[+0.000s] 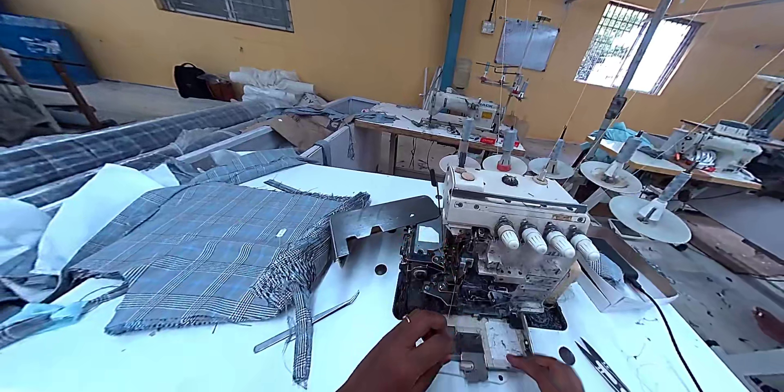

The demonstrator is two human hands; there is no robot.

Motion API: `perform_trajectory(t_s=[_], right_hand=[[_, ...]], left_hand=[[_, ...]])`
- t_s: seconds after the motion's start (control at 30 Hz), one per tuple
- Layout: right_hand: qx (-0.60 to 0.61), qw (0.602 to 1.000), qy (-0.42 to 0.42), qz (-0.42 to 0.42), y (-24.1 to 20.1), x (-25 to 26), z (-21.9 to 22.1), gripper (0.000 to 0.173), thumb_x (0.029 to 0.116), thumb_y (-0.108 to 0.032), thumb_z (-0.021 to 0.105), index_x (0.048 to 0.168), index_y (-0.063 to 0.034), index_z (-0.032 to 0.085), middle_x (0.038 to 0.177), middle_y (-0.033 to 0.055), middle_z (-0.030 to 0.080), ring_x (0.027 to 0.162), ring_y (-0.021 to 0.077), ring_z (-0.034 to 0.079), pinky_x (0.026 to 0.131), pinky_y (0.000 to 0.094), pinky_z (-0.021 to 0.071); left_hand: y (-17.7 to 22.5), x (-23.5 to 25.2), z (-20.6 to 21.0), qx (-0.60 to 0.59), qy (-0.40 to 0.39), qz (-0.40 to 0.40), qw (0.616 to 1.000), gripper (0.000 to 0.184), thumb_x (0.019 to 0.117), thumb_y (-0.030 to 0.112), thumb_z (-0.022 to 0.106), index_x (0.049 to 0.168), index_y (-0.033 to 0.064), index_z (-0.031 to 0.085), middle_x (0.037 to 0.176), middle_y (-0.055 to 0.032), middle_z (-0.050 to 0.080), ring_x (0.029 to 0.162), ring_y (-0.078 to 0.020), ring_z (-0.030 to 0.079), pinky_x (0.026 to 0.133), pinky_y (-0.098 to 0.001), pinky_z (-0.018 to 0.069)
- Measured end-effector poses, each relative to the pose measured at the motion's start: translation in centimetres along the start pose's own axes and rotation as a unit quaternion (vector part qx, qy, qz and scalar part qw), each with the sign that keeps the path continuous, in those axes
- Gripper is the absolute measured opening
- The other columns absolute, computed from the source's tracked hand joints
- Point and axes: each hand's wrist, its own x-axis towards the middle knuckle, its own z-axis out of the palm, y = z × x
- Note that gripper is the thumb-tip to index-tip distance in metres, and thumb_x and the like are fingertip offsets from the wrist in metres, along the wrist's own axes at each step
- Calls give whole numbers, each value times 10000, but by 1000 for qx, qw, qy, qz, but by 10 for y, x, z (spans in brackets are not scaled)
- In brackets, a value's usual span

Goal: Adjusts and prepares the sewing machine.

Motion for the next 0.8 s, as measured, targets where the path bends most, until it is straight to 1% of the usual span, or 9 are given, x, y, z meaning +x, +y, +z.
perform_trajectory(t_s=[0.03,0.07,0.13,0.27,0.37,0.47,0.67,0.7,0.8], right_hand=[[-78,997,-19,1,9,1,1,357,892,-170,711,1205,1,724,1198,255,676,1161,477,605,942,644,466],[-114,993,-37,6,17,3,3,389,880,-191,733,1229,-21,721,1275,284,642,1241,558,538,989,718,413],[-120,992,-27,-3,32,5,15,333,902,-233,729,1185,-58,752,1313,272,633,1294,589,476,1021,724,382],[-132,989,48,-52,44,11,25,188,942,-246,700,928,-85,795,1078,143,750,1196,478,596,1034,600,441],[-131,989,5,-67,52,17,16,213,952,-282,692,960,-91,786,1117,128,744,1234,460,581,1072,589,418],[-152,985,-19,-83,56,20,10,233,935,-300,706,1006,-92,784,1128,136,737,1219,470,595,1028,585,472],[-123,984,86,-98,58,26,19,309,1024,-331,589,979,-80,764,1032,92,757,1131,318,681,1044,472,502],[-114,982,114,-94,57,31,20,328,1028,-345,576,969,-79,758,1012,88,758,1079,290,701,1009,463,525],[-108,975,183,-68,55,49,26,383,1005,-418,577,984,-88,770,1002,104,737,924,249,704,772,385,583]], left_hand=[[8,-2,-1,-11,12,-26,1000,163,1070,199,507,1010,104,625,999,-100,554,961,-160,583,900,-205,495],[17,-3,-2,-16,25,-54,998,163,1058,196,532,1002,99,650,943,-104,548,893,-166,572,835,-208,493],[34,-6,0,-34,46,-105,993,187,1048,181,552,981,69,687,870,-117,592,832,-168,598,774,-214,507],[50,-8,14,-96,68,-131,984,247,1071,179,506,953,21,655,951,-126,650,986,-131,636,912,-182,501],[50,1,21,-84,60,-108,989,224,1064,168,522,966,42,680,969,-112,675,999,-150,645,921,-214,509],[50,7,27,-61,40,-89,993,198,1055,162,536,979,62,689,983,-97,689,988,-157,657,898,-235,523],[48,9,30,-50,39,-81,995,212,1063,175,518,979,69,680,991,-85,688,1003,-145,651,911,-219,513],[48,8,30,-47,41,-79,995,214,1066,183,514,983,72,676,992,-80,685,997,-141,648,902,-217,513],[47,5,25,-45,42,-80,995,210,1066,187,512,985,77,671,983,-73,680,980,-131,647,886,-208,516]])
